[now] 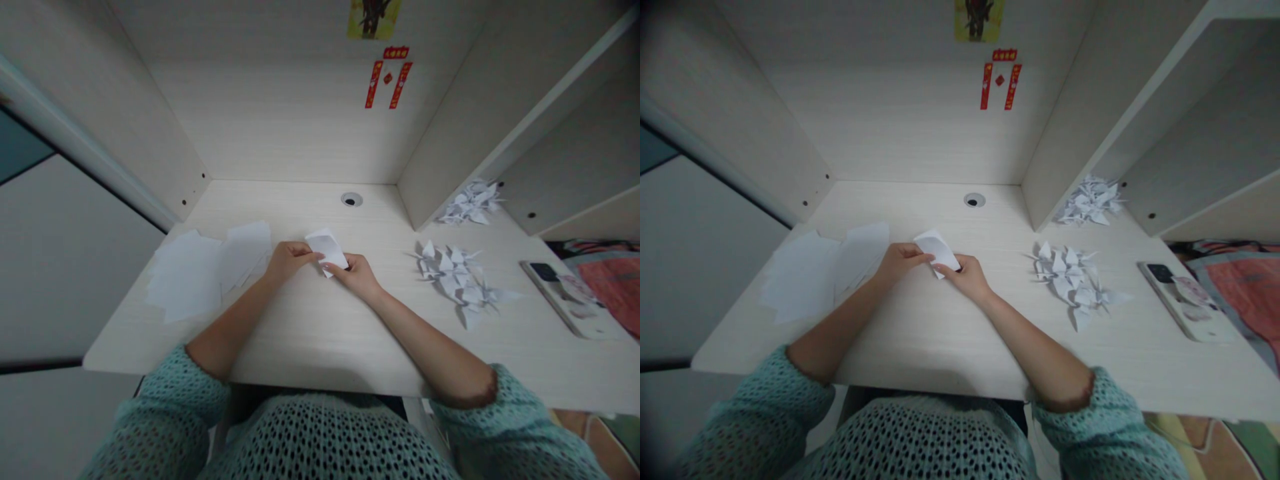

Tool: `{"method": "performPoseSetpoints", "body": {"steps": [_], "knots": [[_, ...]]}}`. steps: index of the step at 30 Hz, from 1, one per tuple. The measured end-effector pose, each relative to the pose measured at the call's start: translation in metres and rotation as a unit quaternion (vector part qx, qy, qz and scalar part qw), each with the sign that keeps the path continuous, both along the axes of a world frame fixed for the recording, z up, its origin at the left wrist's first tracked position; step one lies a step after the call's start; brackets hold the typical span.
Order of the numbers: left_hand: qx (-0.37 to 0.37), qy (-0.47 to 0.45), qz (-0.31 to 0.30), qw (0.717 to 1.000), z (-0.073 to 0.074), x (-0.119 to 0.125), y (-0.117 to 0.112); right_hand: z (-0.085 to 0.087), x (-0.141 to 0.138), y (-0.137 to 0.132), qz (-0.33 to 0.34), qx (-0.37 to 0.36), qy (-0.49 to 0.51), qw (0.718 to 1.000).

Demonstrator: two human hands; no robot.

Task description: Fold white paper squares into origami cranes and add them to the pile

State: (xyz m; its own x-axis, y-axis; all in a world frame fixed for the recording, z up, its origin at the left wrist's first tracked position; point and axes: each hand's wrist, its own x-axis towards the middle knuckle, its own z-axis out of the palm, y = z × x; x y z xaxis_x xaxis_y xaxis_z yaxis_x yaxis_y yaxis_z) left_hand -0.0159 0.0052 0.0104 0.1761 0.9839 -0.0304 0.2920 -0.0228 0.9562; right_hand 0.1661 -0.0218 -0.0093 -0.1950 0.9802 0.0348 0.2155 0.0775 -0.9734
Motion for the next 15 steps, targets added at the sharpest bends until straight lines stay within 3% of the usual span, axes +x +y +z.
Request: {"method": "performPoseSetpoints", "body": {"steps": [4, 11, 15], "knots": [[-0.006, -0.021, 0.019, 1.0, -0.0002, 0.0015, -0.0001, 0.0012, -0.0008, -0.0004, -0.005, 0.001, -0.006, 1.0], [-0.014, -0.136, 0.06, 0.989, -0.0002, 0.0054, 0.0017, 0.0, -0.0021, -0.0009, -0.008, -0.007, -0.017, 1.0], [-0.015, -0.17, 0.056, 0.984, -0.0036, 0.0074, 0.0009, 0.0019, -0.0022, -0.0015, -0.008, -0.007, -0.012, 1.0]]}}
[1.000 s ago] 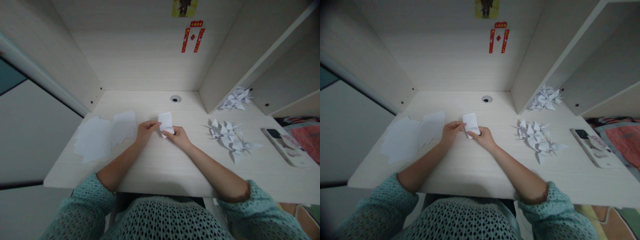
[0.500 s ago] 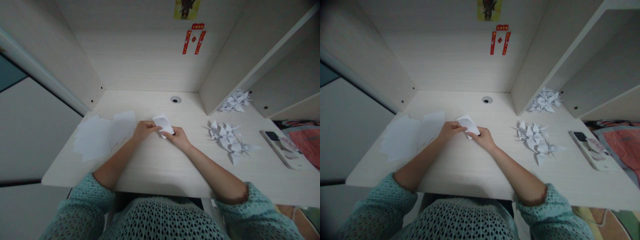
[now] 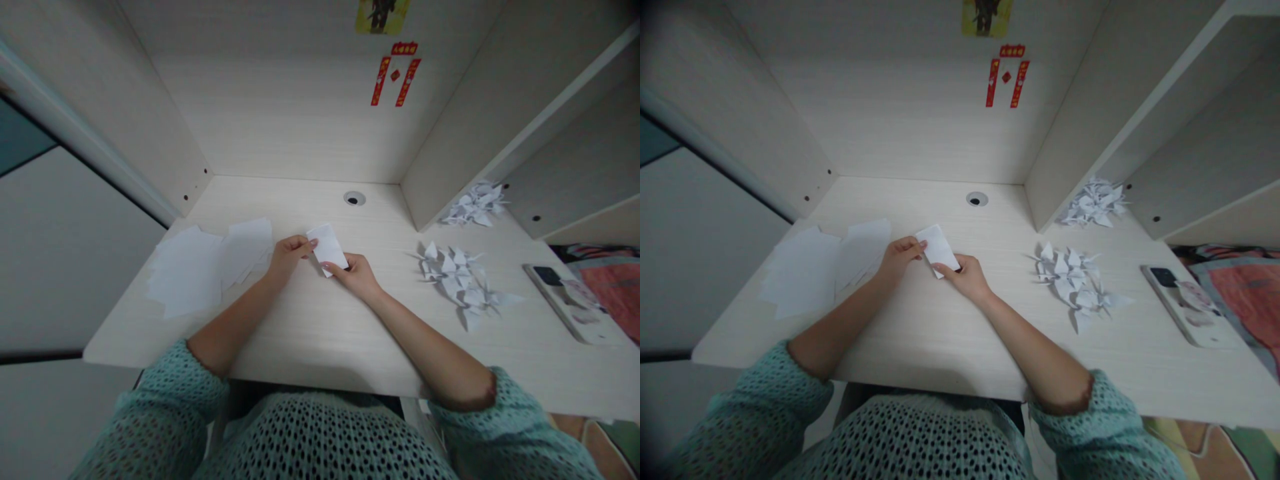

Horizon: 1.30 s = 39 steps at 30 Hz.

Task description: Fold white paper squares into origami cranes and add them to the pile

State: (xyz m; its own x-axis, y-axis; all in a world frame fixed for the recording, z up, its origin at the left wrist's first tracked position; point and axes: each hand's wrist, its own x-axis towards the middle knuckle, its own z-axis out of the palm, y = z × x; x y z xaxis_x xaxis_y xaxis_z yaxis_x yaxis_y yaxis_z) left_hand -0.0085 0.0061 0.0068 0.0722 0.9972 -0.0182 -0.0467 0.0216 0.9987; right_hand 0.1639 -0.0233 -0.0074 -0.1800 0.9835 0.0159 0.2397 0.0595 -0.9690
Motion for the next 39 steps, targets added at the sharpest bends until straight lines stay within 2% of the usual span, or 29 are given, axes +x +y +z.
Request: {"method": "performPoseSetpoints", "body": {"steps": [5, 11, 16, 31, 36, 39], "knots": [[0.019, 0.003, -0.001, 1.0, 0.001, 0.002, -0.001, 0.001, 0.002, 0.0, 0.014, 0.003, 0.007, 1.0], [0.041, 0.078, 0.006, 0.996, 0.016, -0.006, -0.001, 0.0, 0.004, 0.001, 0.014, 0.0, -0.008, 1.0], [0.024, 0.113, -0.022, 0.993, 0.022, -0.016, 0.004, 0.001, 0.004, 0.002, 0.021, -0.001, -0.009, 1.0], [-0.011, -0.016, -0.052, 0.998, 0.008, -0.013, 0.006, 0.002, 0.004, 0.002, 0.018, -0.017, 0.003, 1.0], [0.037, -0.003, -0.015, 0.999, 0.002, -0.009, 0.006, 0.001, 0.005, 0.002, 0.025, -0.018, 0.002, 1.0], [0.04, 0.016, 0.024, 0.999, -0.001, -0.007, 0.006, 0.0, 0.005, 0.003, 0.024, -0.023, 0.001, 0.999]]}}
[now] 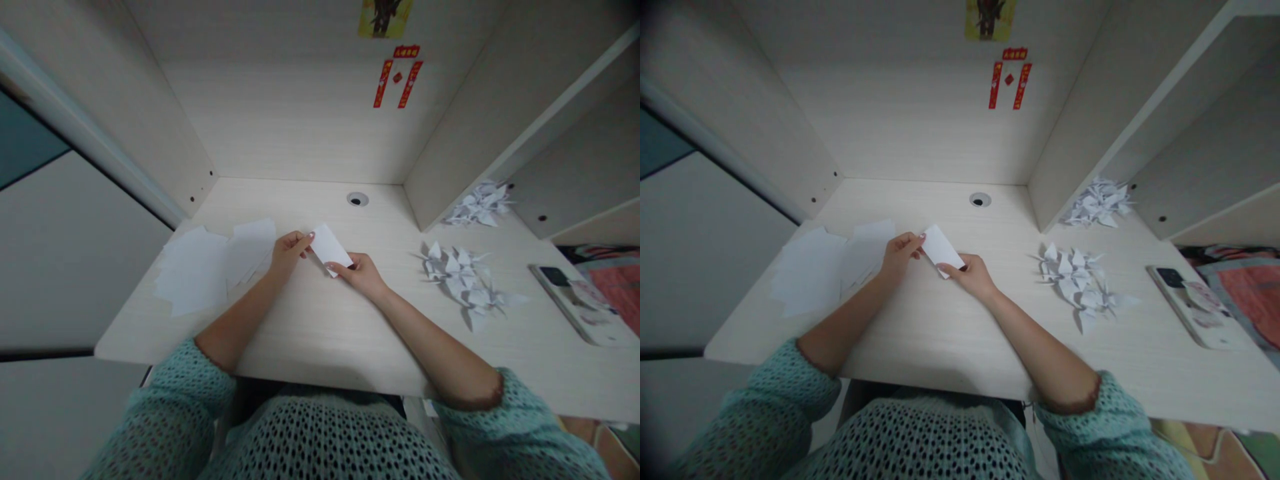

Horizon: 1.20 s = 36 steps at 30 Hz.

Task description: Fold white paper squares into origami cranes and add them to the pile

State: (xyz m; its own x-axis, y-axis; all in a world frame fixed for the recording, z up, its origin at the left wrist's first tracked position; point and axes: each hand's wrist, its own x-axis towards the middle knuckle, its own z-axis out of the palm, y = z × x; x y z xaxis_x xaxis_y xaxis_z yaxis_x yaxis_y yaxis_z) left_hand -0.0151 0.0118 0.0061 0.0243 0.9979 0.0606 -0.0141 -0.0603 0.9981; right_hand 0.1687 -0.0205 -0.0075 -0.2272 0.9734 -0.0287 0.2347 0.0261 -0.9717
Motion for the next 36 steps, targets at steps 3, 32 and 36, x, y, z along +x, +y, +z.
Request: {"method": "performPoseSetpoints", "body": {"steps": [3, 32, 36], "knots": [[0.0, 0.009, 0.032, 0.999, -0.002, 0.002, 0.0, 0.0, -0.001, 0.0, 0.001, -0.003, 0.002, 1.0], [0.079, -0.027, 0.104, 0.991, -0.012, 0.018, -0.009, -0.005, -0.004, -0.002, 0.024, 0.014, -0.024, 0.999], [0.072, 0.004, 0.115, 0.991, -0.013, 0.017, -0.011, -0.003, -0.005, -0.003, 0.023, 0.013, -0.02, 0.999]]}}
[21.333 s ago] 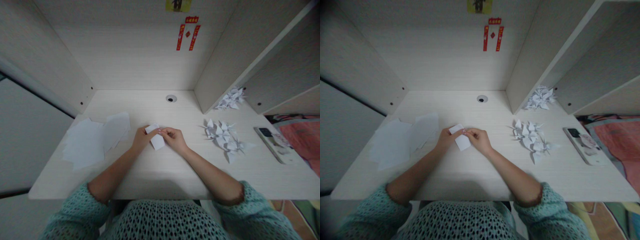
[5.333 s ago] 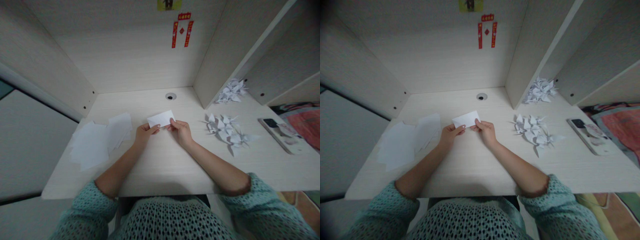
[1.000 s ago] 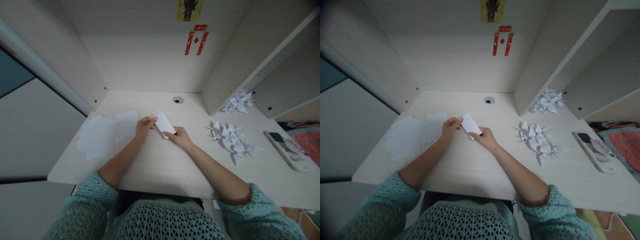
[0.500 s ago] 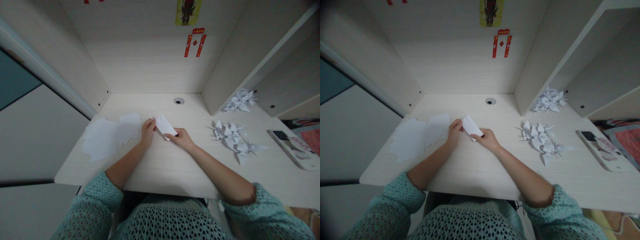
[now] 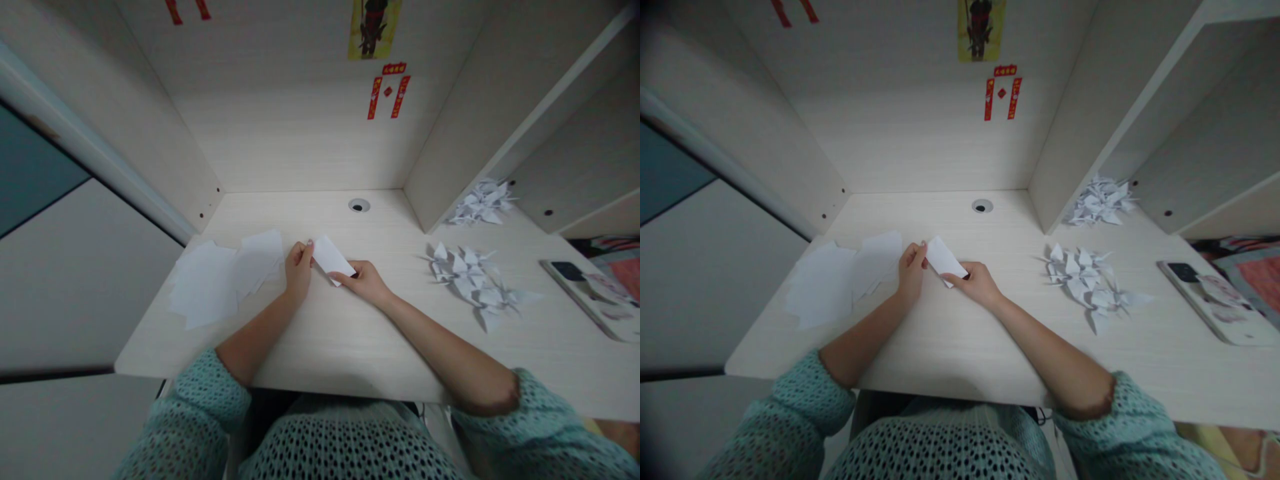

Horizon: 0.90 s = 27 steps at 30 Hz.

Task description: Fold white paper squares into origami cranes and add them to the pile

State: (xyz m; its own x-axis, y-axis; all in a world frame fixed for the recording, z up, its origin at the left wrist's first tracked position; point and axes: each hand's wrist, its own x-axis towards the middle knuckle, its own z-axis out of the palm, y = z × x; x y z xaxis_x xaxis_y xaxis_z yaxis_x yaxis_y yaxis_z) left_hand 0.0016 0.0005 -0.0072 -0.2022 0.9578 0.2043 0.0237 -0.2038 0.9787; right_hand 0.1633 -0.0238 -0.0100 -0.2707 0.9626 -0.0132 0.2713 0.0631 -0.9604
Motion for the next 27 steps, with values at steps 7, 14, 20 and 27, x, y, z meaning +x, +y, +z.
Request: {"method": "performPoseSetpoints", "body": {"steps": [7, 14, 20, 27], "knots": [[-0.019, 0.036, 0.027, 0.999, 0.001, 0.0, -0.002, -0.001, -0.002, -0.001, -0.003, -0.019, 0.019, 1.0], [0.006, 0.099, 0.057, 0.993, 0.013, -0.004, -0.006, 0.0, -0.002, -0.001, 0.002, -0.014, 0.027, 1.0], [-0.011, 0.112, 0.064, 0.992, 0.012, -0.005, -0.004, -0.005, -0.003, 0.001, 0.009, -0.012, 0.035, 0.999], [-0.042, 0.109, 0.082, 0.99, 0.011, -0.006, -0.006, -0.007, -0.003, 0.002, 0.006, -0.014, 0.031, 0.999]]}}
